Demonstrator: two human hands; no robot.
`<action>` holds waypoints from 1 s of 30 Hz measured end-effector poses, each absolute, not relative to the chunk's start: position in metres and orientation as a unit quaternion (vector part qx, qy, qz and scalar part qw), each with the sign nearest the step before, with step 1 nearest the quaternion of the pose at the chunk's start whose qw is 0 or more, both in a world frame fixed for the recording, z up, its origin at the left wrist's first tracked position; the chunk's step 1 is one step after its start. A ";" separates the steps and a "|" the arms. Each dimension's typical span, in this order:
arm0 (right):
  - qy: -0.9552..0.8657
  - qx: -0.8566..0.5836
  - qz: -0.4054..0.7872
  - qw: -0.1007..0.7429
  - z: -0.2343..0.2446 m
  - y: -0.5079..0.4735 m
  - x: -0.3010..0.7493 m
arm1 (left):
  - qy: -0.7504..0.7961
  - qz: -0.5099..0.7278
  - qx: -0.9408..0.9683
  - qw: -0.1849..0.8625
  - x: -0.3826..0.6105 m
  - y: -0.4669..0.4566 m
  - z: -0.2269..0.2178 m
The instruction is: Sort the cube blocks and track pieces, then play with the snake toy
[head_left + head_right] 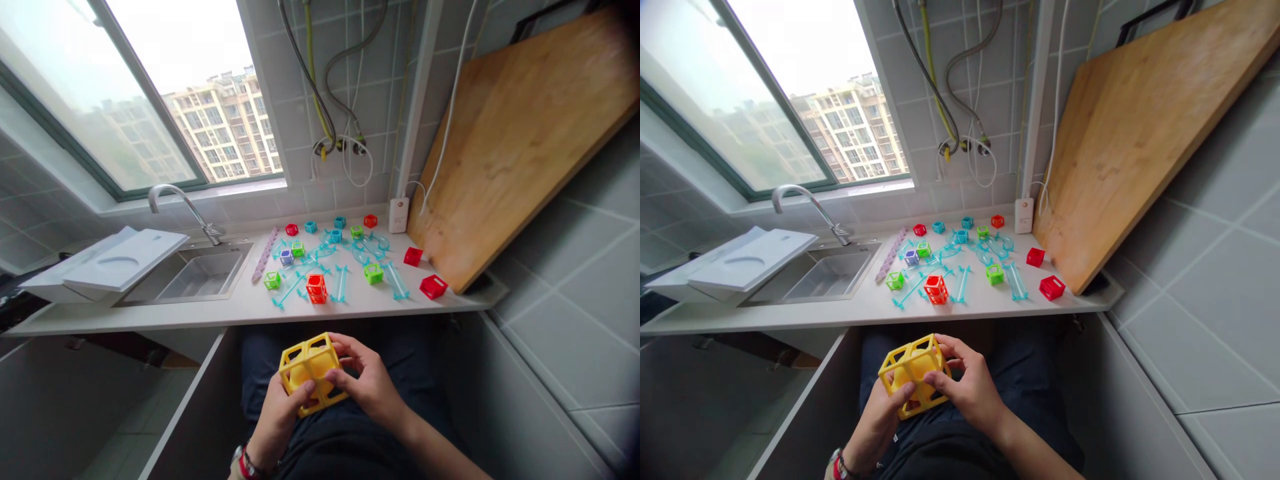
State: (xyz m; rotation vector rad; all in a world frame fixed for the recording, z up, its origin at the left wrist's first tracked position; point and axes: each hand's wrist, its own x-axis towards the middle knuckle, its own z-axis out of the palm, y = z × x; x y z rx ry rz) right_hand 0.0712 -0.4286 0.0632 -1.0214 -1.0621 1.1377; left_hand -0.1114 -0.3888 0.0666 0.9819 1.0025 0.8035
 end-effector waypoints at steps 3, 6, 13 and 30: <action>-0.462 -0.451 0.479 0.594 0.062 -0.430 0.076 | 0.445 0.356 0.430 0.700 -0.104 -0.387 0.071; -0.487 -0.449 0.449 0.599 0.064 -0.436 0.085 | 0.435 0.335 0.399 0.734 -0.099 -0.387 0.081; -0.625 -0.436 0.327 0.559 0.079 -0.447 0.112 | 0.427 0.286 0.415 0.751 -0.093 -0.387 0.097; -0.650 -0.427 0.344 0.526 0.070 -0.454 0.115 | 0.351 0.241 0.427 0.798 -0.098 -0.394 0.084</action>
